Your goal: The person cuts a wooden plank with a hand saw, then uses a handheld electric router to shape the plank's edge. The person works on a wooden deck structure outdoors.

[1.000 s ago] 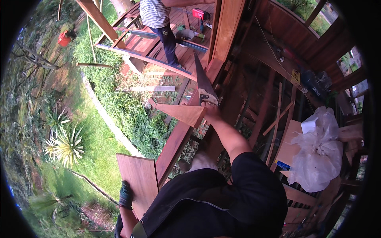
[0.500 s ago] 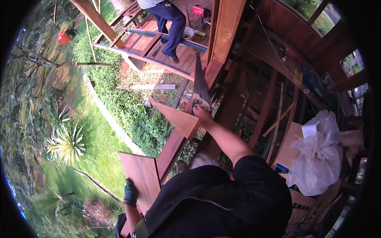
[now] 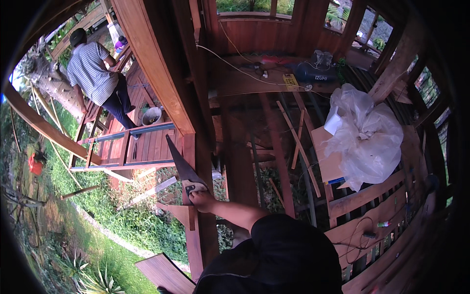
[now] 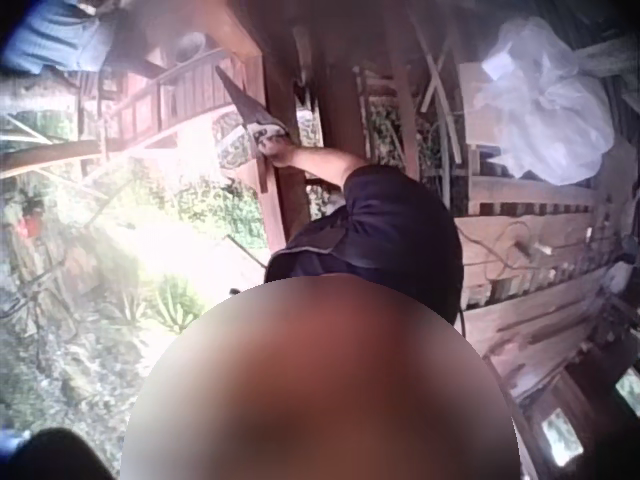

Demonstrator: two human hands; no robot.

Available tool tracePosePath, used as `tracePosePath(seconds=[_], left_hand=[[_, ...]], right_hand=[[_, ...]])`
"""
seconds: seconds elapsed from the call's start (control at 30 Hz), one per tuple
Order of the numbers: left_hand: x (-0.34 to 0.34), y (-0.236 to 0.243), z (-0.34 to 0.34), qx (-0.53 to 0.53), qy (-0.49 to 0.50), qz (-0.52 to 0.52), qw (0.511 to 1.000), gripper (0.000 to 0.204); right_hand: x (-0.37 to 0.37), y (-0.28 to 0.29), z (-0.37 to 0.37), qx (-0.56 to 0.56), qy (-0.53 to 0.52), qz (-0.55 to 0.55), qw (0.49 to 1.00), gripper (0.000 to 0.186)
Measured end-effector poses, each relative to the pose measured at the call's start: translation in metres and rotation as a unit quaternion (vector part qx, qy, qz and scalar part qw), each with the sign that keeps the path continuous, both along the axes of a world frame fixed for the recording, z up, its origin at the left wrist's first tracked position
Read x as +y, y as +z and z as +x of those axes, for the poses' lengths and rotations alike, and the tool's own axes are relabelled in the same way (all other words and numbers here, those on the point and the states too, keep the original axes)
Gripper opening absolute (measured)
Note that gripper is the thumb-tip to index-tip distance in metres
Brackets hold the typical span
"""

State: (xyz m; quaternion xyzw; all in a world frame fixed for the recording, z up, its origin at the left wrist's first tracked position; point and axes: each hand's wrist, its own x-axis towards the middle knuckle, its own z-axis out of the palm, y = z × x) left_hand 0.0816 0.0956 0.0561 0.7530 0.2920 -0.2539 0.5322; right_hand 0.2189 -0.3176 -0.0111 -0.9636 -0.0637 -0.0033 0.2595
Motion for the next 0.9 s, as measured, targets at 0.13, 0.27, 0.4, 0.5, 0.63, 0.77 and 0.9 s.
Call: tracePosePath(seconds=[0.13,0.27,0.4,0.5,0.63,0.77,0.9], left_hand=[[-0.023,0.008,0.027,-0.009,-0.045,0.002,0.999,0.086],[-0.036,0.008,0.046,-0.022,-0.087,-0.004,0.996,0.085],[-0.040,0.008,0.059,-0.050,-0.134,-0.015,0.990,0.084],[-0.040,0.010,0.069,-0.071,-0.173,-0.024,0.982,0.083],[-0.034,0.013,0.075,-0.098,-0.196,-0.032,0.975,0.081],[-0.017,0.031,0.082,-0.130,-0.215,-0.043,0.967,0.080],[0.022,0.078,0.108,-0.190,-0.254,-0.026,0.948,0.079]], right_hand=[[-0.009,0.032,-0.022,0.015,-0.004,0.013,1.000,0.066],[-0.018,0.050,-0.068,-0.143,-0.119,0.099,0.978,0.037],[-0.036,0.025,-0.149,-0.064,-0.192,0.087,0.975,0.011],[-0.043,-0.014,-0.247,-0.022,-0.288,0.134,0.948,0.016],[-0.030,-0.065,-0.435,0.228,-0.411,0.031,0.882,0.026],[0.010,-0.091,-0.604,0.383,-0.450,-0.065,0.804,0.025],[0.075,-0.088,-0.690,0.487,-0.476,-0.018,0.732,0.024]])
